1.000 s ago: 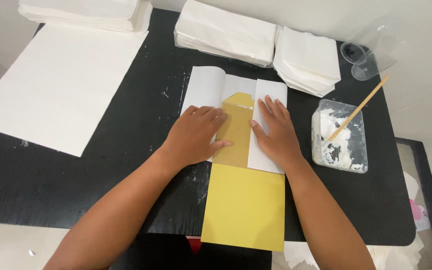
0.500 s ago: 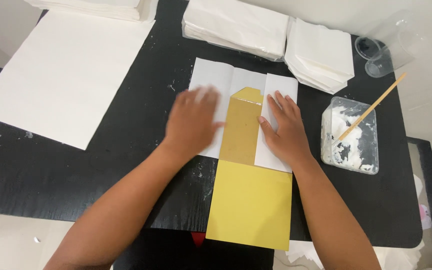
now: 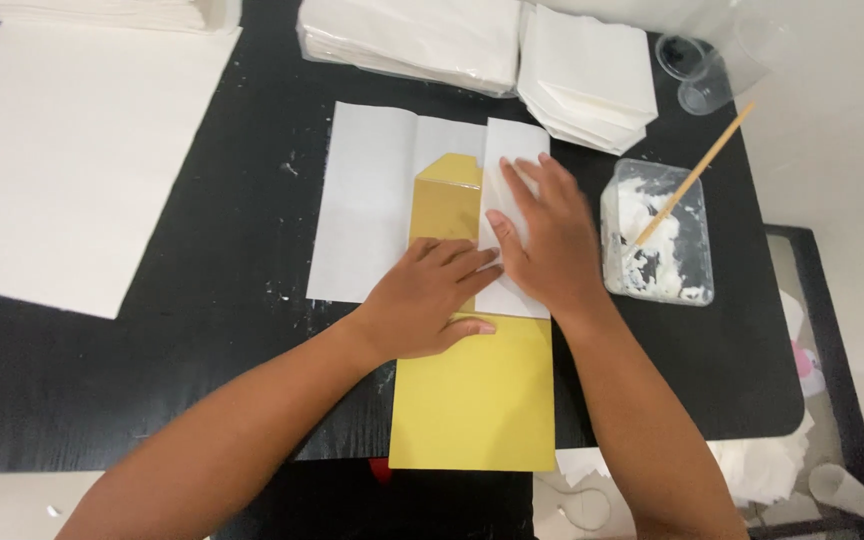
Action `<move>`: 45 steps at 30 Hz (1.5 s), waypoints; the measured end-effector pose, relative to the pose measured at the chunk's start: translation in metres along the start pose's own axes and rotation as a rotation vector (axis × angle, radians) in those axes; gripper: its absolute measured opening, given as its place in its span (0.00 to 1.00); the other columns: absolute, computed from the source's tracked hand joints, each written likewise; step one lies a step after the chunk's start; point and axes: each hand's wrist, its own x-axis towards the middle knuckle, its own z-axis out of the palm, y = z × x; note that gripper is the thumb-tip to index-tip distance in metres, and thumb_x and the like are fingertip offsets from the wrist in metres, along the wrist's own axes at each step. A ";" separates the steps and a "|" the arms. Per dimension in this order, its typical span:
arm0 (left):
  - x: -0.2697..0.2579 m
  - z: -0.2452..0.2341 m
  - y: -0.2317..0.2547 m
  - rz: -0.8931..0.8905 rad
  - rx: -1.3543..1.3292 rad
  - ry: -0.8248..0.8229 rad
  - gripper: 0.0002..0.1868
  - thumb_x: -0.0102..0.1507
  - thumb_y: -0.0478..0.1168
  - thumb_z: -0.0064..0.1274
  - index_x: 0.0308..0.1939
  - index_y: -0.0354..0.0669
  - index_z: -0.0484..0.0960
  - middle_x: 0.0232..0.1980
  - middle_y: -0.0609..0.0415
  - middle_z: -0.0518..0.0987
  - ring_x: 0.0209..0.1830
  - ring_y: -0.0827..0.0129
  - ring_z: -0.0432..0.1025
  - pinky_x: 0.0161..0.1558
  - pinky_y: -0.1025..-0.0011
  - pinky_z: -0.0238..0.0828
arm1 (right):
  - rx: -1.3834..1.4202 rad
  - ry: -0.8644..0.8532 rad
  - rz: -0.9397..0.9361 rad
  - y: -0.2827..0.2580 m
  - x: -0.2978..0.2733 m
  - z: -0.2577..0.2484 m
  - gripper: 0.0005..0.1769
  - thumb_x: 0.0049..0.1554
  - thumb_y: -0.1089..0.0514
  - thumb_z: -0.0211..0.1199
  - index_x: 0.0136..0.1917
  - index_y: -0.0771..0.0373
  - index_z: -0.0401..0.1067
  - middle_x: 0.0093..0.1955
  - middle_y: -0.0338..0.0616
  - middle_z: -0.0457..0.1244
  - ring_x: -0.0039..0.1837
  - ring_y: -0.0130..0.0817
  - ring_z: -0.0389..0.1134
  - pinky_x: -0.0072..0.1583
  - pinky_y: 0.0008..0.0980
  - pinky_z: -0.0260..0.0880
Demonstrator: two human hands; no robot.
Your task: A person manually assembles a paper bag by folding a white sheet of paper around a yellow template and applying glue with a brush to seal the seams.
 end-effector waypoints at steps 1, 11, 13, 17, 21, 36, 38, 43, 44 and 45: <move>-0.001 0.000 0.002 0.010 -0.003 -0.004 0.39 0.70 0.69 0.32 0.75 0.47 0.65 0.74 0.49 0.67 0.75 0.54 0.58 0.70 0.51 0.51 | -0.005 0.001 0.009 0.002 0.001 -0.020 0.27 0.68 0.47 0.55 0.74 0.63 0.67 0.65 0.56 0.61 0.74 0.62 0.56 0.69 0.55 0.56; -0.003 0.012 -0.004 0.071 -0.035 0.207 0.33 0.68 0.62 0.47 0.69 0.45 0.72 0.73 0.51 0.71 0.71 0.52 0.63 0.64 0.52 0.57 | -0.045 0.265 0.732 0.168 -0.039 -0.093 0.13 0.68 0.47 0.69 0.53 0.55 0.72 0.47 0.40 0.59 0.47 0.34 0.62 0.51 0.38 0.63; -0.002 0.009 -0.006 0.060 -0.049 0.193 0.33 0.68 0.61 0.48 0.70 0.45 0.71 0.74 0.51 0.70 0.72 0.52 0.62 0.65 0.51 0.56 | -0.004 0.129 0.911 0.180 -0.043 -0.079 0.21 0.64 0.37 0.68 0.53 0.55 0.72 0.43 0.39 0.61 0.47 0.36 0.65 0.50 0.43 0.62; -0.002 0.010 -0.005 0.047 -0.096 0.198 0.33 0.68 0.60 0.48 0.70 0.46 0.71 0.74 0.53 0.70 0.73 0.54 0.61 0.65 0.52 0.55 | 0.222 0.140 1.011 0.156 -0.035 -0.078 0.18 0.62 0.37 0.67 0.49 0.52 0.78 0.42 0.28 0.59 0.41 0.25 0.58 0.47 0.30 0.59; -0.001 0.007 -0.003 0.037 -0.125 0.198 0.32 0.68 0.60 0.48 0.69 0.46 0.72 0.74 0.53 0.71 0.73 0.55 0.61 0.66 0.53 0.55 | 0.306 0.180 0.989 0.158 -0.037 -0.075 0.14 0.61 0.45 0.67 0.53 0.55 0.79 0.50 0.31 0.64 0.45 0.24 0.62 0.50 0.27 0.64; -0.002 0.005 -0.004 0.067 -0.094 0.230 0.31 0.69 0.60 0.46 0.69 0.45 0.72 0.74 0.53 0.70 0.73 0.55 0.61 0.65 0.54 0.56 | 0.476 0.679 0.298 0.133 -0.049 -0.098 0.10 0.79 0.52 0.44 0.61 0.60 0.50 0.47 0.63 0.63 0.32 0.40 0.58 0.40 0.31 0.61; -0.003 0.005 -0.003 0.064 -0.101 0.228 0.31 0.69 0.60 0.47 0.69 0.45 0.72 0.74 0.53 0.71 0.73 0.54 0.61 0.66 0.53 0.56 | 0.483 0.640 0.276 0.131 -0.047 -0.093 0.13 0.78 0.50 0.44 0.63 0.61 0.50 0.47 0.62 0.63 0.35 0.41 0.60 0.43 0.33 0.64; -0.003 0.007 -0.003 0.055 -0.092 0.228 0.31 0.69 0.60 0.47 0.69 0.46 0.73 0.74 0.54 0.70 0.74 0.55 0.61 0.66 0.54 0.56 | 0.440 0.479 0.228 0.120 -0.042 -0.089 0.11 0.78 0.54 0.39 0.64 0.65 0.50 0.49 0.60 0.63 0.39 0.39 0.61 0.48 0.33 0.68; -0.003 0.006 -0.003 0.056 -0.106 0.234 0.30 0.69 0.59 0.47 0.69 0.46 0.73 0.74 0.54 0.71 0.74 0.55 0.62 0.66 0.54 0.56 | 0.466 0.469 0.228 0.119 -0.042 -0.091 0.09 0.78 0.56 0.40 0.65 0.64 0.50 0.50 0.62 0.64 0.39 0.39 0.61 0.48 0.33 0.68; -0.003 0.006 -0.003 0.057 -0.119 0.240 0.30 0.69 0.59 0.47 0.69 0.45 0.73 0.74 0.54 0.71 0.74 0.55 0.62 0.66 0.54 0.56 | 0.492 0.460 0.228 0.118 -0.043 -0.093 0.08 0.77 0.58 0.41 0.65 0.63 0.50 0.51 0.63 0.64 0.40 0.40 0.61 0.48 0.34 0.67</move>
